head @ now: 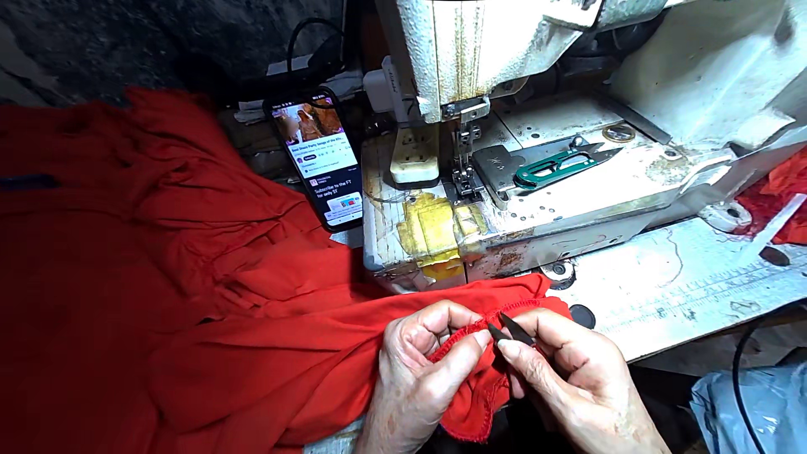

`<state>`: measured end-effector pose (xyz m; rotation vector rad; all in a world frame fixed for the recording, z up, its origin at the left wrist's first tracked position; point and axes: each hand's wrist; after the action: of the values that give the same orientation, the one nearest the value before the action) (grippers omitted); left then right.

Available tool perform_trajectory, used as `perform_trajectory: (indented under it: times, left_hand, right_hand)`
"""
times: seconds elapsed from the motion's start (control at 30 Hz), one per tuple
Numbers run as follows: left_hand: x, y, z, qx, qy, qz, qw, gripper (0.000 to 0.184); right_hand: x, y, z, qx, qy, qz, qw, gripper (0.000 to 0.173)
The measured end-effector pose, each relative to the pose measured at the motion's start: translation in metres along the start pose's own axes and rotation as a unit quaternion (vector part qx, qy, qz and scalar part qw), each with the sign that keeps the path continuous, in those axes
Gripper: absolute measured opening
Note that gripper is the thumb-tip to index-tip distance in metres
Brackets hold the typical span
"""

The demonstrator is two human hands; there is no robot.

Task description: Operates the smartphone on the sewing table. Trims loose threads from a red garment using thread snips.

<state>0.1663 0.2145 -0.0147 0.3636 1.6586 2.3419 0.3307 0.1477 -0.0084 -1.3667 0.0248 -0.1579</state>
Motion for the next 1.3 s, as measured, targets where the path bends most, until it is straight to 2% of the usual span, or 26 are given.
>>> perform_trajectory:
  times: [0.13,0.23,0.27,0.33,0.4,0.47,0.53,0.63,0.83,0.97,1.1,1.2,1.3]
  left_hand:
    - [0.000,0.001,0.000,0.005,0.000,-0.003,1.000,0.006]
    - [-0.001,0.000,-0.002,-0.004,0.018,0.004,1.000,0.007]
    - [-0.002,0.001,-0.002,-0.010,0.021,0.002,1.000,0.008]
    - [-0.003,0.000,-0.001,-0.024,0.018,-0.008,1.000,0.011]
    - [-0.002,-0.001,-0.002,-0.027,0.018,-0.007,0.999,0.010]
    - [-0.002,-0.001,-0.002,-0.020,0.022,-0.006,1.000,0.008]
    - [-0.001,0.000,0.000,-0.011,0.021,-0.007,1.000,0.006]
    - [-0.001,0.001,0.001,-0.002,0.017,-0.002,1.000,0.007]
    - [0.002,0.006,0.000,0.030,0.010,0.020,0.999,0.004]
    - [0.003,0.001,0.002,-0.001,-0.026,0.019,0.999,0.008]
    - [0.004,-0.006,0.000,-0.063,-0.078,0.040,0.994,0.008]
    - [0.006,-0.002,0.001,-0.027,-0.042,0.007,0.999,0.004]
    - [0.004,0.002,0.002,0.000,-0.029,-0.006,1.000,0.004]
  right_hand:
    - [0.003,0.005,0.003,0.058,0.004,-0.034,0.998,0.017]
    - [0.006,0.012,0.009,0.122,0.019,-0.150,0.981,0.021]
    - [0.007,0.013,0.010,0.108,0.008,-0.132,0.985,0.021]
    - [0.011,0.005,0.012,-0.008,-0.063,0.041,0.997,0.015]
    - [0.014,-0.001,0.014,-0.117,-0.115,0.187,0.969,0.012]
    - [0.014,-0.004,0.015,-0.155,-0.124,0.226,0.954,0.012]
    - [0.011,-0.004,0.015,-0.149,-0.099,0.199,0.963,0.013]
    - [0.003,-0.006,0.009,-0.107,-0.044,0.073,0.991,0.014]
    - [-0.008,0.004,0.002,0.016,0.044,-0.030,0.998,0.016]
    - [-0.004,-0.003,0.003,-0.073,0.024,0.026,0.997,0.015]
    - [0.010,-0.005,0.017,-0.130,0.042,0.232,0.963,0.018]
    - [0.016,-0.011,0.015,-0.068,0.060,0.130,0.987,0.015]
    - [0.016,-0.015,0.004,-0.071,0.048,0.027,0.996,0.015]
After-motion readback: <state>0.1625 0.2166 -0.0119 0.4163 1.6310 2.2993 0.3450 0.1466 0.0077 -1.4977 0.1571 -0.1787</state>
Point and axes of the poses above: each hand's wrist, its own z-axis towards the middle knuckle, its own x-axis out of the back of the hand, y = z × x, and after that the axes turned 1 degree about -x, right-handed
